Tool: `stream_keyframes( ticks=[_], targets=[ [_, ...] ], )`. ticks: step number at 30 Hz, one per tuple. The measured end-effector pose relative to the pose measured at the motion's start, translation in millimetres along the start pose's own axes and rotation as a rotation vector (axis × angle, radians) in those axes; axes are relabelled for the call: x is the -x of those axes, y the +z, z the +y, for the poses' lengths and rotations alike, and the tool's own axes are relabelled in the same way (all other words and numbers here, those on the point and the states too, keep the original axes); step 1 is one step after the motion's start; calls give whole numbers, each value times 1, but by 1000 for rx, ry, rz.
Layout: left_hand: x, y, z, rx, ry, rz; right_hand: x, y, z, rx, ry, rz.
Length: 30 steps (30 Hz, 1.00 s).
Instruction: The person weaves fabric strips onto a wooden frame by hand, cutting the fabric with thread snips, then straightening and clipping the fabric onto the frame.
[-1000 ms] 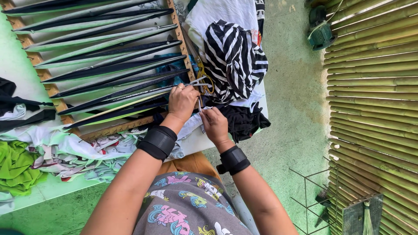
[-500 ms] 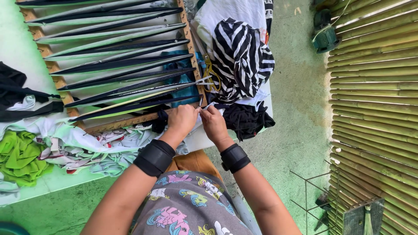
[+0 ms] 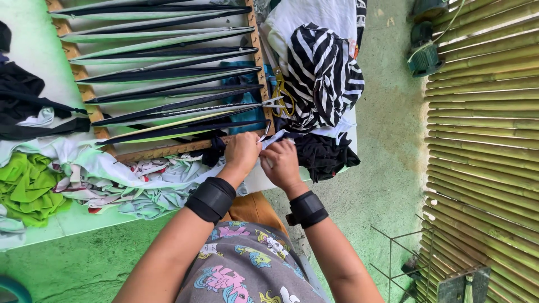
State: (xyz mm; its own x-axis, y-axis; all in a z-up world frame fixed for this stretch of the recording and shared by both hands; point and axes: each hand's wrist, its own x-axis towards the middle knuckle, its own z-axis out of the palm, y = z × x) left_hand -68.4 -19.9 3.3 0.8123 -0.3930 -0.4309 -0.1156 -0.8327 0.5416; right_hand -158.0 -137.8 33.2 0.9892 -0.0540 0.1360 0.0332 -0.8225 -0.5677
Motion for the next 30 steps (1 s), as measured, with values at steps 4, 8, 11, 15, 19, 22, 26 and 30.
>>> stream_keyframes(
  ticks=[4, 8, 11, 15, 19, 22, 26, 30],
  targets=[
    [2, -1, 0, 3, 9, 5, -12, -5, 8, -59, 169, 126],
    [5, 7, -3, -68, 42, 11, -20, -4, 21, -96, 95, 50],
    [1, -6, 1, -123, 70, 6, -24, 6, 35, -80, 71, 12],
    [-7, -29, 9, -104, 126, 24, -25, 10, 42, -121, 72, 4],
    [-33, -12, -6, -60, 221, 82, -22, 12, 43, -136, 102, 11],
    [-45, -7, -9, -93, 233, 60, -23, 13, 43, -146, 121, 22],
    [-47, -1, -11, -186, 277, 99, -26, 6, 42, -170, 131, -12],
    [-53, 4, -12, -227, 254, 48, -40, -8, 40, -287, 360, -63]
  ],
)
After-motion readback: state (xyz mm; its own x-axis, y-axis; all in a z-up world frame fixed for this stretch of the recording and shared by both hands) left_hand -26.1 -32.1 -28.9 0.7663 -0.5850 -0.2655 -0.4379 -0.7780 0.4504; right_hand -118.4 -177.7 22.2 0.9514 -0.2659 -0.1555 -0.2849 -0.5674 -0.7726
